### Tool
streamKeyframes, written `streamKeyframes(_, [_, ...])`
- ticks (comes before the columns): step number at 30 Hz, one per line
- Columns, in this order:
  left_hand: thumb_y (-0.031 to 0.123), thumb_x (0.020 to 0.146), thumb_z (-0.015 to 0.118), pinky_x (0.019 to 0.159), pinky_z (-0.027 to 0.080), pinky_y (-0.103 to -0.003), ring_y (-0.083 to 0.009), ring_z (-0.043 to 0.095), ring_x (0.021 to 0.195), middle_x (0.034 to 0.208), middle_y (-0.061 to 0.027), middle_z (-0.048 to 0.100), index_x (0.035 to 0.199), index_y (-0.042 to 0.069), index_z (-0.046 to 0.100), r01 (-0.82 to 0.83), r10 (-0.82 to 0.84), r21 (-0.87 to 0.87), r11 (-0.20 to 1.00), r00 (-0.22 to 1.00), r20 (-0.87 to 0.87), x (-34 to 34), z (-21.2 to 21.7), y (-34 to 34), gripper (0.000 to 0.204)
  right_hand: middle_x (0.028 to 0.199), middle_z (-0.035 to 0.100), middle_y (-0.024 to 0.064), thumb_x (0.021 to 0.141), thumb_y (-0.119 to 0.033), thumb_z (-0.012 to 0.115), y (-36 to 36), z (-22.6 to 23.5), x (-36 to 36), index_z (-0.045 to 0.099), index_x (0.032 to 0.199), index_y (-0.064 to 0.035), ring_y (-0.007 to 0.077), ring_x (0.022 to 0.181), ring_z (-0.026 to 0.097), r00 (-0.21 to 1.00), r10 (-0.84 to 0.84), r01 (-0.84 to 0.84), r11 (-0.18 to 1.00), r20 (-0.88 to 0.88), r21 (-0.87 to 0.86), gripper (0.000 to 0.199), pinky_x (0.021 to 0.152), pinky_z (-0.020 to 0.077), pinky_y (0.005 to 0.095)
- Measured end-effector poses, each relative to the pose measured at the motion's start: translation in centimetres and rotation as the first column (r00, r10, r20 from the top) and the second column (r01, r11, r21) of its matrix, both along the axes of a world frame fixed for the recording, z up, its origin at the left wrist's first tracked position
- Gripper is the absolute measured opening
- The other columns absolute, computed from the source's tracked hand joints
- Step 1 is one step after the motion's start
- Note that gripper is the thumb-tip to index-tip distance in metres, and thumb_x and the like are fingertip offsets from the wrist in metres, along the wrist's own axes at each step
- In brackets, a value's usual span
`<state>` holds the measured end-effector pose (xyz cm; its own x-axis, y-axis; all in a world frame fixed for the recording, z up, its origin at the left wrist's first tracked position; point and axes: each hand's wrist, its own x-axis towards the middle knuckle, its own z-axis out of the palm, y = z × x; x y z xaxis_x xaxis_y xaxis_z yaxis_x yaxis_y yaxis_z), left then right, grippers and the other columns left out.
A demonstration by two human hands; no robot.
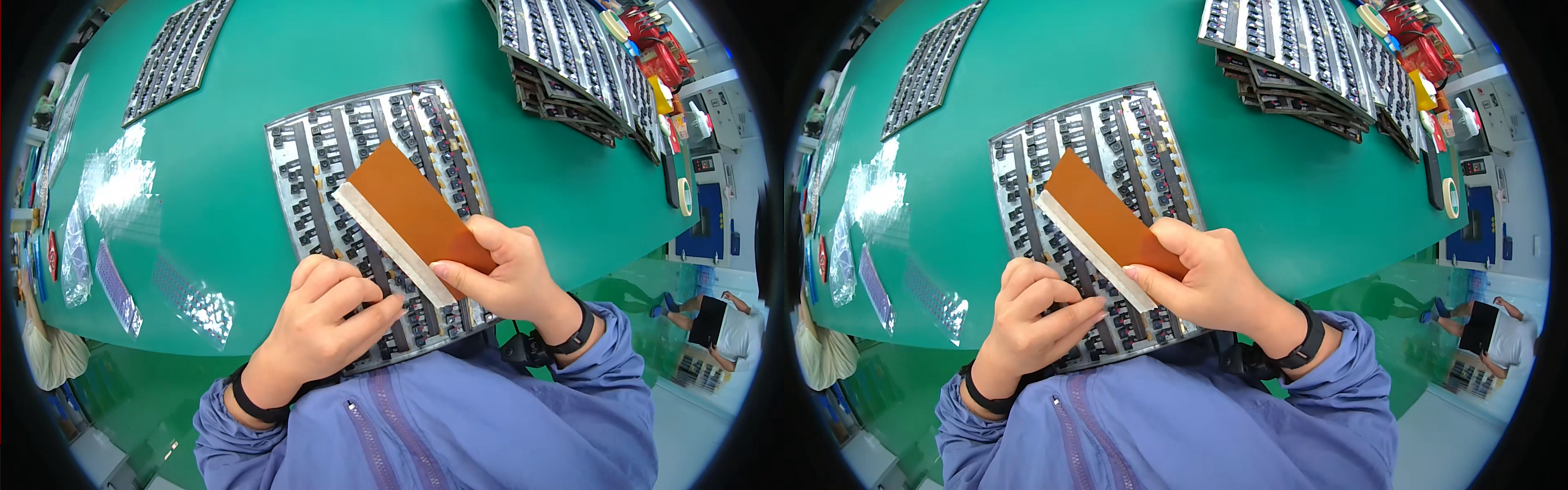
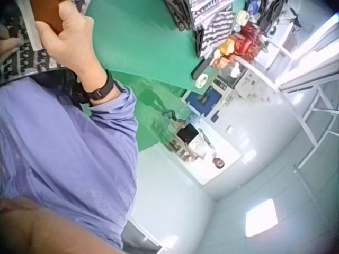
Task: Assemble camera module components by applying adhesive or protective layers to trays of lens modules.
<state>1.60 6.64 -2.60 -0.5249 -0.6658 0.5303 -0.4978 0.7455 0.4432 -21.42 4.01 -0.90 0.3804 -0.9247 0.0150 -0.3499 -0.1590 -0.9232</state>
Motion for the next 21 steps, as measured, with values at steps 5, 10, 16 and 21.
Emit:
streamKeyframes(5, [0.016,0.065,0.078,0.068,0.040,-0.033,-0.0169,0.052,0.077,0.080,0.0025,0.054,0.087,0.012,0.072,0.026,-0.026,0.031,0.999,0.999,0.020,0.00,0.26,-0.23,0.022,0.062,0.060,0.0085,0.083,-0.010,0.072,-0.33,0.50,0.06,0.061,0.086,-0.0021,0.0162,0.051,0.061,0.995,0.045,-0.050,0.997,-0.094,-0.055,0.014,0.047,0.0439,0.0283])
streamKeyframes(10, [0.015,0.067,0.077,0.068,0.040,-0.033,-0.0164,0.051,0.078,0.082,0.0021,0.053,0.087,0.012,0.072,0.026,-0.028,0.046,0.999,0.999,0.045,-0.25,0.44,-0.30,0.021,0.061,0.058,0.0089,0.082,-0.010,0.072,-0.43,0.59,0.16,0.060,0.085,-0.0023,0.0182,0.050,0.060,0.994,0.060,-0.067,0.995,-0.096,-0.069,0.015,0.046,0.0433,0.0291])
streamKeyframes(16, [0.014,0.067,0.077,0.069,0.041,-0.033,-0.0163,0.052,0.081,0.084,0.0017,0.054,0.087,0.011,0.072,0.022,-0.023,0.016,1.000,0.998,0.060,-0.36,0.12,-0.16,0.021,0.065,0.061,0.0089,0.083,-0.010,0.072,-0.21,0.09,0.08,0.061,0.089,-0.0012,0.0165,0.053,0.062,0.997,0.037,-0.039,0.999,-0.073,-0.028,0.016,0.048,0.0454,0.0283])
streamKeyframes(21, [0.014,0.066,0.077,0.069,0.041,-0.033,-0.0166,0.052,0.080,0.083,0.0015,0.054,0.087,0.009,0.072,0.018,-0.019,0.018,1.000,0.999,0.045,-0.11,0.11,-0.04,0.022,0.068,0.063,0.0085,0.083,-0.010,0.072,-0.24,0.38,0.51,0.062,0.091,0.0000,0.0144,0.058,0.064,0.998,0.025,-0.024,1.000,-0.061,0.017,0.017,0.051,0.0476,0.0274])
